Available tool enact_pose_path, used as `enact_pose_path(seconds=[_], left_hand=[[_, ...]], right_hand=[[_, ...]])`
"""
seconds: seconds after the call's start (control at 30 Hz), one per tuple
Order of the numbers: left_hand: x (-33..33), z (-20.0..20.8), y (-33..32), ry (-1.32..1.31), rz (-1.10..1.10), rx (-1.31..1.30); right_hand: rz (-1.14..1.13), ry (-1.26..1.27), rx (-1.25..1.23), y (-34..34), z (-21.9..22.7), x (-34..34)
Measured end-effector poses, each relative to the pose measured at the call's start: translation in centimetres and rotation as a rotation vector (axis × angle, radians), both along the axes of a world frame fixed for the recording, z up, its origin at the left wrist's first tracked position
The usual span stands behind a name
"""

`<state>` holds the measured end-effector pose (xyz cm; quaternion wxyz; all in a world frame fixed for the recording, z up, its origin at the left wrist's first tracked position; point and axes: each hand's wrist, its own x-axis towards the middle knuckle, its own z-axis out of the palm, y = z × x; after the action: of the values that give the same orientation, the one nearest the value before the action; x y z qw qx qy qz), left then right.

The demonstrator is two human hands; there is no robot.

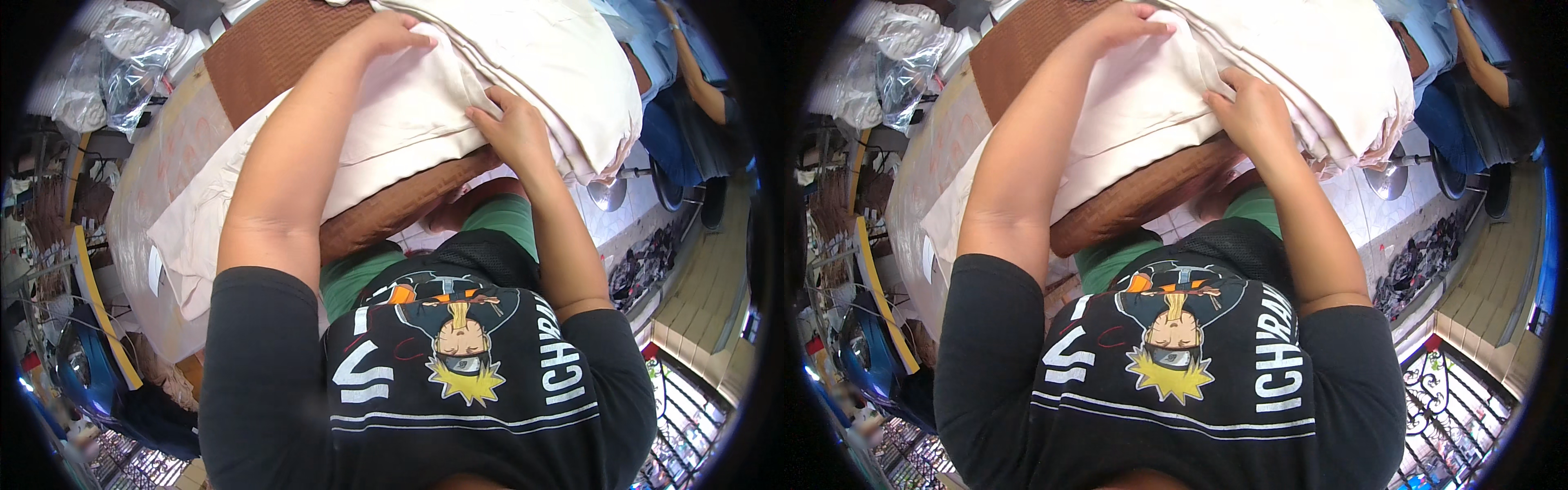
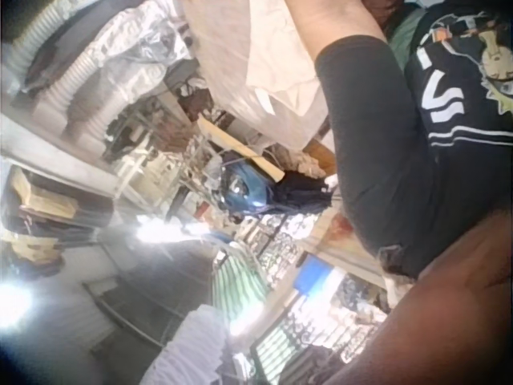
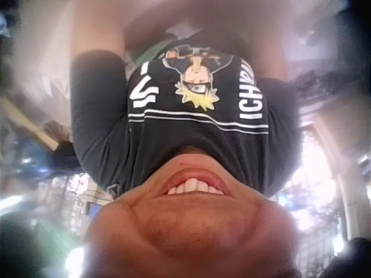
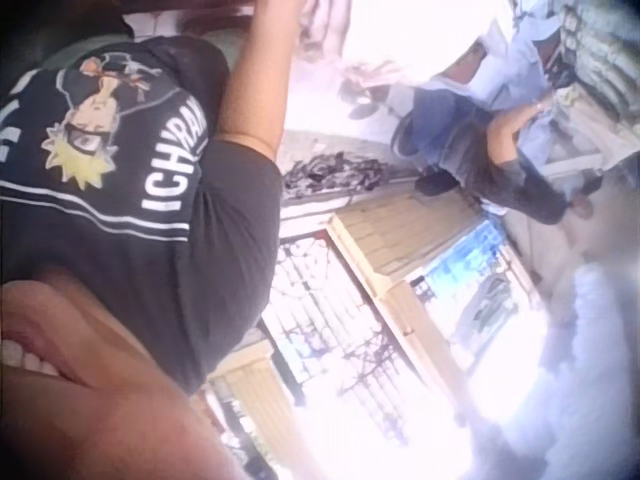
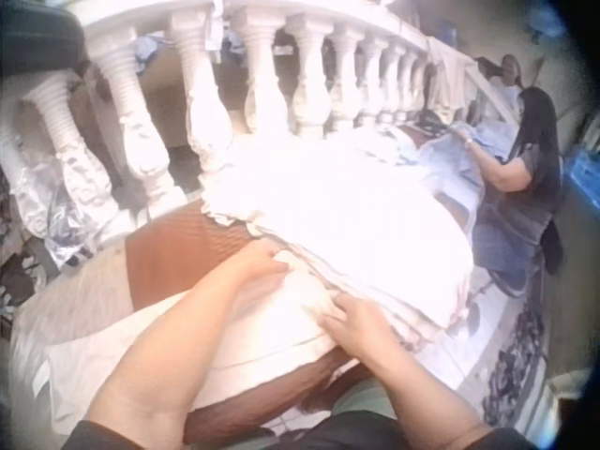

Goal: The person uses shears to trim loose threads from a shirt and then folds the shirt over a piece of cardboard on a table.

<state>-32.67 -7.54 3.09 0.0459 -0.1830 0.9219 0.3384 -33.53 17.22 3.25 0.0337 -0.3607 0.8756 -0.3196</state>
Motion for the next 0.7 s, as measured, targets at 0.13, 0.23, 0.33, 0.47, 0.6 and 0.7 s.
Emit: enact_pose_path(seconds=[0.13, 0.23, 0.33, 0.47, 0.6, 0.7], left_hand=[[3.1, 2.7, -1.3, 0.15, 0.021, 0.194], [6.6, 4.5, -1.3, 0.267, 0.106, 0.588], [11.0, 0.3, -8.7, 0.309, -0.066, 0.337], [17.4, 1.0, -7.9, 0.221, 0.123, 0.141], [18.7, 0.8, -7.3, 0.232, 0.306, 0.039], [17.7, 0.4, -6.1, 0.174, 0.277, -0.1]], right_hand=[[0.034, 0.131, -0.048, -0.3, 1.9, 2.0], [0.11, 0.214, -0.086, -1.2, 2.5, 4.2], [0.435, 0.092, -0.115, -2.5, 3.8, 7.6], [0.649, 0.083, -0.041, -2.8, 7.2, 6.4], [0.611, 0.263, 0.188, -3.3, 10.3, 1.7], [0.716, 0.351, 0.215, -3.3, 9.9, 1.3]])
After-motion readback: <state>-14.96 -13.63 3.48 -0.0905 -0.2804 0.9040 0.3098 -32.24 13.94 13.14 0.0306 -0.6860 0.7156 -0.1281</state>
